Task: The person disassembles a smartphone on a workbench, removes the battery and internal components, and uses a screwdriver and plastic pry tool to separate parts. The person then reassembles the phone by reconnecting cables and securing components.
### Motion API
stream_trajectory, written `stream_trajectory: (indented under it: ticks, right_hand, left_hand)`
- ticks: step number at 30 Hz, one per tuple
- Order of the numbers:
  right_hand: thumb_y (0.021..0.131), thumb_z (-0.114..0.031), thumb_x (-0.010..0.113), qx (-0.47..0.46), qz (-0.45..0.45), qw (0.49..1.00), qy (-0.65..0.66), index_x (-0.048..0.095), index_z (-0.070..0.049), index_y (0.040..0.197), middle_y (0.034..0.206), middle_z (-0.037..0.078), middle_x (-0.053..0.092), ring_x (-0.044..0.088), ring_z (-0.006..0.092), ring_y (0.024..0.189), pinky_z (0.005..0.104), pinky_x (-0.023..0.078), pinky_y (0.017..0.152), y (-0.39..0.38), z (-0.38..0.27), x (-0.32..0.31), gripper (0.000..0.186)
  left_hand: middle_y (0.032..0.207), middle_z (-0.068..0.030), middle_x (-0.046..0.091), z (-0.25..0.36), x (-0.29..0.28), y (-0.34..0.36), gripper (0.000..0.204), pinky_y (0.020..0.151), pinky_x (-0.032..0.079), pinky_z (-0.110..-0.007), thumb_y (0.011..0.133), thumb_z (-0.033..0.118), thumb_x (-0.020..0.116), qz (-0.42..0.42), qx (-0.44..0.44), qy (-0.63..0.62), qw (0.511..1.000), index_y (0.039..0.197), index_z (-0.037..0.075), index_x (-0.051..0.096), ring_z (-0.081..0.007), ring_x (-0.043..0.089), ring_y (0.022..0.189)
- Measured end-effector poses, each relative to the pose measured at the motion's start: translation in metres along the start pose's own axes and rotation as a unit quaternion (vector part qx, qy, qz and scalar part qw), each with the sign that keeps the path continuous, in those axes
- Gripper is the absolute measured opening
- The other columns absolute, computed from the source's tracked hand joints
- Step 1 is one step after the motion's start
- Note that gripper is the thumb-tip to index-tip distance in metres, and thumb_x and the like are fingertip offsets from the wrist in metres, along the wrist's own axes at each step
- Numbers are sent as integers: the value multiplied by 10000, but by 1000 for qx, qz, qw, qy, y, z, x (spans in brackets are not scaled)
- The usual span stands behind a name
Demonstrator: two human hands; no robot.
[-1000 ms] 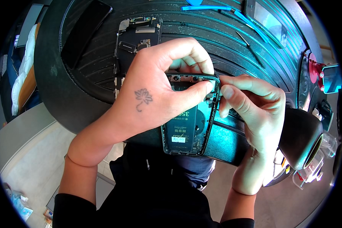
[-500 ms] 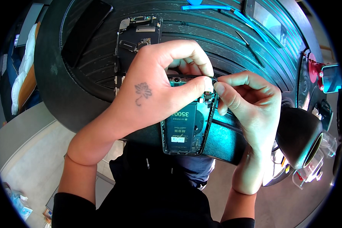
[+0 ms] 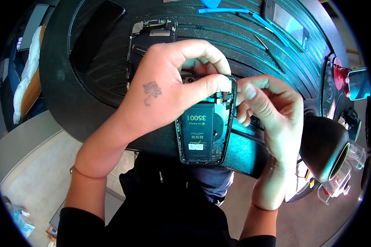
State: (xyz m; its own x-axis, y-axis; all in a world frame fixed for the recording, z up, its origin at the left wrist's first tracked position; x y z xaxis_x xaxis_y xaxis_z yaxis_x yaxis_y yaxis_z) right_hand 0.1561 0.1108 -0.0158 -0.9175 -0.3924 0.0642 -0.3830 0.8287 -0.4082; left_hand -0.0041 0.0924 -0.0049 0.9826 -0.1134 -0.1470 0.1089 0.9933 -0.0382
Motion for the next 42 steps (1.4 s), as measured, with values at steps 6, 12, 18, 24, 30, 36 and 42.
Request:
stream_trajectory:
  ticks: [6,12,18,24,30,36,42]
  right_hand:
    - [890,-81,764,3,-87,996,25,713,44,916,761,55,690,610,63,615,189,484,554,-4,-7,9,138]
    - [841,98,733,-84,-130,980,124,695,84,1002,852,128,708,720,169,737,266,610,686,-19,-21,26,166]
    - [830,93,739,-158,-196,957,146,693,90,1047,972,161,723,747,224,884,309,599,784,-31,-36,44,222]
    - [778,101,764,-409,2,907,-102,700,68,952,885,157,730,722,229,787,308,584,714,-39,-62,18,189]
    - [723,63,824,-431,109,875,-191,696,28,958,900,100,652,667,173,748,259,538,611,-35,-65,14,270]
    - [697,69,829,-415,112,873,-230,702,-1,970,936,82,616,627,154,745,257,517,603,-31,-57,15,309]
    - [721,75,804,-403,111,889,-185,688,-19,913,907,78,606,605,152,737,255,495,619,-26,-53,11,243]
  left_hand:
    - [896,-21,662,-4,-20,4,127,733,489,-216,937,70,666,34,3,-119,992,1054,22,656,-69,603,791]
    - [1039,-24,543,-12,-13,13,162,877,548,-299,953,183,674,-41,19,-309,950,1073,99,605,-107,528,972]
    - [960,1,466,-11,10,16,129,803,489,-266,955,173,668,-151,6,-547,824,1032,128,575,-98,461,911]
    - [1036,-5,488,-12,25,17,145,827,488,-309,936,92,683,-213,-39,-668,712,1016,130,568,-107,463,965]
    - [1093,-33,494,-12,38,13,126,865,534,-226,938,82,674,-225,-36,-665,711,1009,99,572,-129,511,1063]
    - [1095,-34,487,-8,38,12,143,877,539,-220,947,119,673,-237,-53,-661,710,1040,89,569,-133,550,1041]
    - [1085,-29,476,-16,40,13,167,921,509,-256,977,188,651,-223,-27,-637,738,1068,88,553,-129,526,1081]
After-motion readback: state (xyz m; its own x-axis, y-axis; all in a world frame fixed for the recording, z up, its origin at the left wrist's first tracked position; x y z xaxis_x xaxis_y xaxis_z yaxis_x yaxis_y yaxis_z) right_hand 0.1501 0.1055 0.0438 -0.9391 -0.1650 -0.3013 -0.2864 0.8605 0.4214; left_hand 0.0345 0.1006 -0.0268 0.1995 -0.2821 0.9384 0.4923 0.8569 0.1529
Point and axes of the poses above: each hand's wrist, its own y-axis towards the middle knuckle, its own x-axis out of the palm, z = x × y, the point moved 8 cm from there along y, towards the middle knuckle
